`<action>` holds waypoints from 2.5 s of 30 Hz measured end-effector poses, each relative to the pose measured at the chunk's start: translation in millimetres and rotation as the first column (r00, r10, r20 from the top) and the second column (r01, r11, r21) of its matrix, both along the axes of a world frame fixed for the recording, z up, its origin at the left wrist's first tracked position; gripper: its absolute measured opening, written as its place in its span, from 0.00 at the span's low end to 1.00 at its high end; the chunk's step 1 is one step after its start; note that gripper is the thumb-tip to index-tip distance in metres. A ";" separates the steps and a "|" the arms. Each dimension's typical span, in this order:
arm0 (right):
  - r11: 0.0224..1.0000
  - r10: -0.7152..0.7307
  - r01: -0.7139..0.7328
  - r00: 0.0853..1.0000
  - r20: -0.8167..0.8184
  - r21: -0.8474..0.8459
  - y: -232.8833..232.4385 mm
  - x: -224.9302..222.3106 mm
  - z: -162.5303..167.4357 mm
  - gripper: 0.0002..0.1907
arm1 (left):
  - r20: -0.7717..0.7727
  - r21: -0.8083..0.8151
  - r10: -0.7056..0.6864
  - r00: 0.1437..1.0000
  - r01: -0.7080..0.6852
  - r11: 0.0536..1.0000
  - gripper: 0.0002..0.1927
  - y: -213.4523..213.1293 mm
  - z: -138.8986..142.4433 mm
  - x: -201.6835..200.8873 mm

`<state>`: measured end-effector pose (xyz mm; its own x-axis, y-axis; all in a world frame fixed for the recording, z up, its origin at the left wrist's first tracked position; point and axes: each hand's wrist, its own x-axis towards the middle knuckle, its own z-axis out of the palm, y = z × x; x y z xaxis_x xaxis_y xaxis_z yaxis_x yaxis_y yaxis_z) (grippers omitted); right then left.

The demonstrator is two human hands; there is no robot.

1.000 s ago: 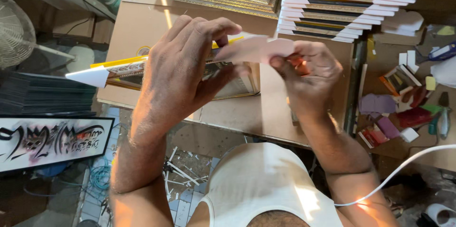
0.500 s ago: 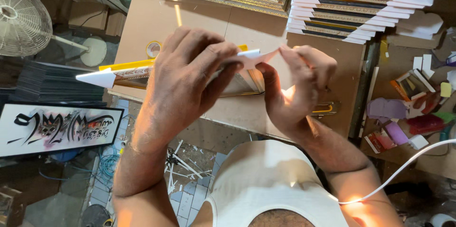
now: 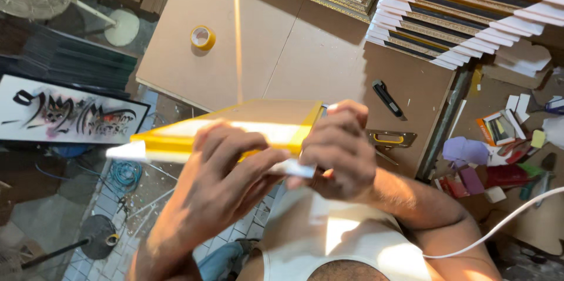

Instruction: The person applies yellow tape to the edges of a rectangular board, then uses a utility knife to trim excess tape along the taped lines. They repeat this process on multiple boards, stacking the finished pieces aside.

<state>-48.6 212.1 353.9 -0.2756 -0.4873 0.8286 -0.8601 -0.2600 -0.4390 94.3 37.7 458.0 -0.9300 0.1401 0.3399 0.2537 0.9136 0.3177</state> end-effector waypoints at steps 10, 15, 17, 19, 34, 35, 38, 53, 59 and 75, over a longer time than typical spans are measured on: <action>0.980 0.200 -0.171 0.876 -0.438 0.105 32.2 16.5 -62.5 0.13 | 0.399 -0.028 0.236 0.886 -0.246 0.969 0.45 -11.4 -94.9 97.8; 0.956 0.139 0.043 0.805 -0.577 0.292 33.0 3.3 -163.2 0.05 | 0.243 -0.037 0.379 0.893 -0.382 0.923 0.30 13.1 -240.4 94.6; 0.891 0.156 0.096 0.852 -0.499 0.443 36.3 1.2 -206.5 0.03 | 0.188 -0.091 0.431 0.883 -0.421 0.902 0.31 24.8 -302.4 77.9; 0.776 0.124 0.156 0.912 -0.390 0.611 45.7 -2.8 -247.1 0.05 | 0.194 -0.114 0.435 0.879 -0.420 0.900 0.32 35.7 -359.0 54.5; 0.563 -0.108 0.380 0.914 -0.391 0.734 53.4 11.0 -300.4 0.14 | 0.220 0.171 0.197 0.955 -0.237 0.956 0.21 29.7 -457.9 -30.2; 0.509 -0.204 0.359 0.933 -0.295 0.782 57.1 10.6 -296.3 0.18 | 0.212 0.160 0.202 0.956 -0.238 0.958 0.21 27.9 -458.9 -31.3; 0.360 -0.422 0.287 0.899 -0.119 0.888 73.7 6.5 -291.9 0.28 | 0.192 0.146 0.212 0.958 -0.242 0.959 0.20 27.2 -461.2 -28.3; 0.087 -0.503 -0.145 0.847 0.169 0.986 39.1 7.2 -301.8 0.21 | 0.157 0.130 0.236 0.959 -0.257 0.958 0.17 27.4 -466.2 -28.5; 0.253 -0.448 0.021 0.888 0.097 0.967 39.2 20.2 -313.4 0.23 | 0.183 0.142 0.230 0.956 -0.257 0.956 0.17 25.9 -465.5 -26.5; 0.432 -0.240 0.350 0.933 -0.268 0.831 59.8 12.9 -261.6 0.29 | 0.713 0.504 0.668 0.211 -0.817 -0.280 0.52 -36.9 -469.5 66.1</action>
<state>-35.7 272.0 92.3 -0.4969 -0.8648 0.0720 -0.8567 0.4757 -0.1994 160.4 0.8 -11.5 -0.1283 -0.8949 -0.4275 -0.5223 -0.3055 0.7962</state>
